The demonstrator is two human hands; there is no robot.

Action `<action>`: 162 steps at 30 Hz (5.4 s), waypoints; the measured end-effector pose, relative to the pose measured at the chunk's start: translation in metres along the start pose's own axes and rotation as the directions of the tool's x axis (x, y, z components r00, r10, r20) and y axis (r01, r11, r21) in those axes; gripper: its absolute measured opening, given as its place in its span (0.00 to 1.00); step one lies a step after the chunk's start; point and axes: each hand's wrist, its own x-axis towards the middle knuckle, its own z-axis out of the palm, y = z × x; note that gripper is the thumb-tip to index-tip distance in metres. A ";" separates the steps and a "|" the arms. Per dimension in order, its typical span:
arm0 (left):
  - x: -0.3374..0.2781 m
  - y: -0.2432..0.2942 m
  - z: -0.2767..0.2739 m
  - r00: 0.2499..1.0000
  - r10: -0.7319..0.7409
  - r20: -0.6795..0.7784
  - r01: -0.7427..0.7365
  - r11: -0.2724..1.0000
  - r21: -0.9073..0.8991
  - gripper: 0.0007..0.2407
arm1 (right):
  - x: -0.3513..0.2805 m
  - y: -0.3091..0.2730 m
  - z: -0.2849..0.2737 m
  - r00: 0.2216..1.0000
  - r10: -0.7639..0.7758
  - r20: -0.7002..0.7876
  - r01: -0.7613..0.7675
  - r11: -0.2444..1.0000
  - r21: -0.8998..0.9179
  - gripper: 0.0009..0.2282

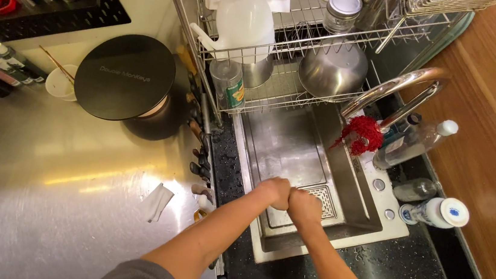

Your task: Cleaning and wiping down a stand mixer and its power cord.

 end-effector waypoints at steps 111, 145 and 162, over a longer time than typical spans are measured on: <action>-0.068 -0.017 0.011 0.926 0.293 -0.237 -0.372 0.612 -0.698 0.12 | -0.101 -0.074 0.068 0.866 0.499 0.035 -0.119 0.138 0.983 0.25; -0.380 0.207 0.165 0.116 0.993 -0.013 -0.637 0.064 -0.768 0.10 | -0.564 -0.165 -0.017 0.264 0.787 -0.557 0.390 0.441 0.808 0.26; -0.338 0.298 0.201 0.399 0.907 0.134 -0.903 0.362 0.233 0.23 | -0.689 -0.040 -0.026 -0.061 0.830 -0.554 -0.104 0.547 0.830 0.13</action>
